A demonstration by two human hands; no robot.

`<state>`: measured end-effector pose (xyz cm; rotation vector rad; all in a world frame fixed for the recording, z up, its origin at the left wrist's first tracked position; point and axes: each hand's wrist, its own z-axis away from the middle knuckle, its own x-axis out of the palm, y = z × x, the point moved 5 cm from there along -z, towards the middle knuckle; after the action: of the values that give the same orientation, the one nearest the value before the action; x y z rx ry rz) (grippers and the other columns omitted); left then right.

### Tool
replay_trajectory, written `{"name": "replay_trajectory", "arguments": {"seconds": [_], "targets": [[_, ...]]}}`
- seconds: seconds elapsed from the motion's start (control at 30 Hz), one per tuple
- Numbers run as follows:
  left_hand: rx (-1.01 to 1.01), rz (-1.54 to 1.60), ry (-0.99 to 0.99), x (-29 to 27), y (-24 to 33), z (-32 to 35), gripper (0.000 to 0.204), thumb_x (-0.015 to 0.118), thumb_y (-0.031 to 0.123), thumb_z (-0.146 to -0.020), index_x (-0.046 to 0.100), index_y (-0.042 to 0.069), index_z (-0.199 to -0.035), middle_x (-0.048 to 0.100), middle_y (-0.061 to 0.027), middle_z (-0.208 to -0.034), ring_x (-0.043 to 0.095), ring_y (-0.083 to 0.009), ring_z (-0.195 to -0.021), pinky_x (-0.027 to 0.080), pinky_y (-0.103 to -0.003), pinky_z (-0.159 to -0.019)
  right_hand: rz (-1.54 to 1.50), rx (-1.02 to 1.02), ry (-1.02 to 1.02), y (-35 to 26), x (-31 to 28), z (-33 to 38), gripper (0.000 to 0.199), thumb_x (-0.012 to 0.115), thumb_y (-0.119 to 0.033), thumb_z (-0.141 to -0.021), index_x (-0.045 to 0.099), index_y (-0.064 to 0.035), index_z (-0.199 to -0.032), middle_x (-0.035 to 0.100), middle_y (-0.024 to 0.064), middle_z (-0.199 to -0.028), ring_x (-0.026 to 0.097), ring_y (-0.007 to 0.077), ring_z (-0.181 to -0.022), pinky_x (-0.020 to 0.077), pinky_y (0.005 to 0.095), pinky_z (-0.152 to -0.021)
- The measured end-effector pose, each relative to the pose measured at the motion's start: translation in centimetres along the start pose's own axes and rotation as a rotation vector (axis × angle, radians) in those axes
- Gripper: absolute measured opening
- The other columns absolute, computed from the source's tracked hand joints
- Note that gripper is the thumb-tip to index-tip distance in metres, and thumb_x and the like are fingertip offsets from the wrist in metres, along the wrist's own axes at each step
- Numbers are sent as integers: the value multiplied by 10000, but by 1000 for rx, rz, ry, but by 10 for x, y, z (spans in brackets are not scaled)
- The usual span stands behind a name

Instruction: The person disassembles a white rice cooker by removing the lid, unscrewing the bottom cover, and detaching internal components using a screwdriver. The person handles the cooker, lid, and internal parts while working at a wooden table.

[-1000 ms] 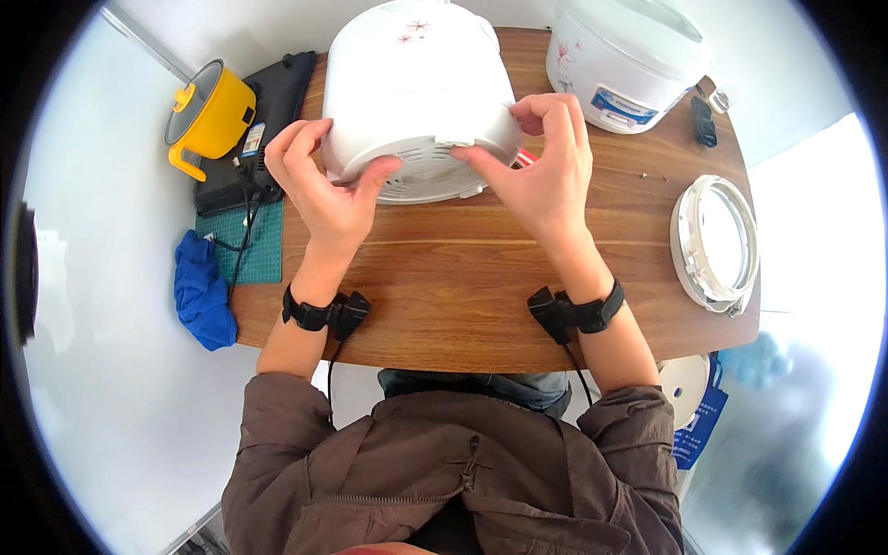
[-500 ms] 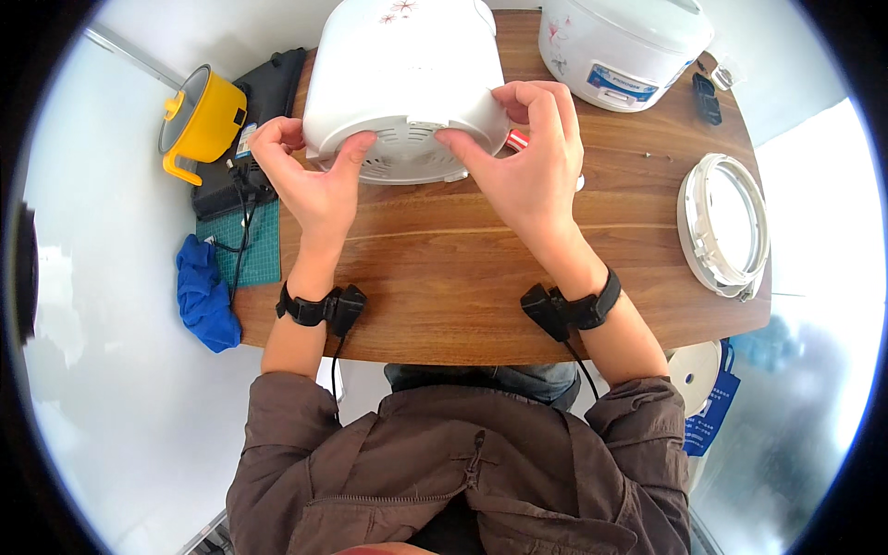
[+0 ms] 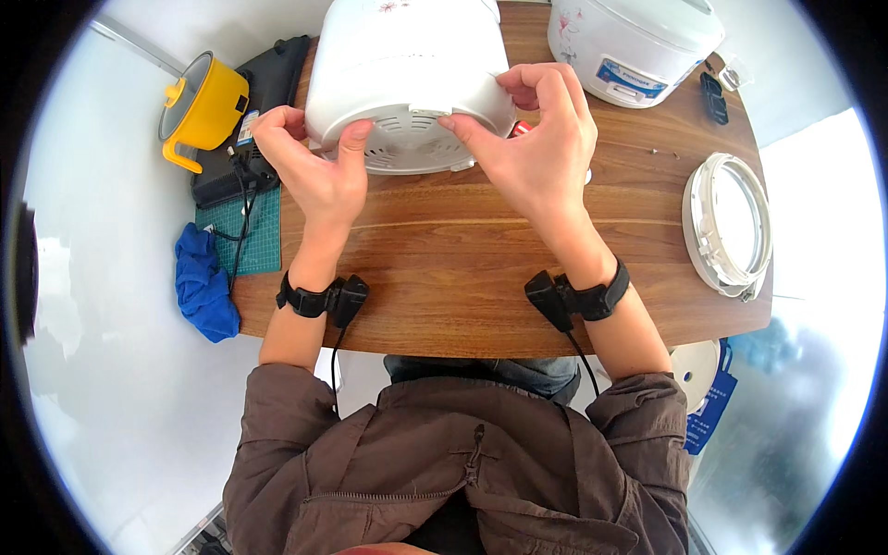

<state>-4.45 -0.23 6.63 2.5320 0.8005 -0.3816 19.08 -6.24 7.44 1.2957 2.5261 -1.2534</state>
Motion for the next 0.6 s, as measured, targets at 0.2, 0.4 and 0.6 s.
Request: {"name": "replay_trajectory", "arguments": {"seconds": [0.2, 0.4, 0.6], "targets": [[29, 27, 28, 3, -6, 2, 774, 803, 595, -832, 401, -12, -1094, 349, -98, -1032, 363, -230, -941, 362, -371, -792, 19, -6, 5, -5, -1, 1, 523, 974, -274, -658, 647, -45, -997, 643, 36, -993, 668, 175, -871, 553, 307, -690], [-65, 80, -51, -1, 1, -6, 783, 846, 578, -799, 402, -2, -1082, 354, -91, -1018, 374, -225, -921, 370, -366, -785, 10, -19, -10, -2, -2, 1, 517, 967, -257, -665, 640, -40, -1001, 638, 46, -987, 651, 178, -862, 556, 309, -729], [-93, 65, -79, -2, 1, -5, 789, 839, 595, -799, 422, -5, -1097, 376, -84, -1018, 383, -204, -910, 378, -354, -782, -11, -22, -28, 3, -2, -2, 512, 961, -242, -670, 633, -36, -1005, 635, 48, -969, 635, 175, -849, 552, 313, -750]]}}
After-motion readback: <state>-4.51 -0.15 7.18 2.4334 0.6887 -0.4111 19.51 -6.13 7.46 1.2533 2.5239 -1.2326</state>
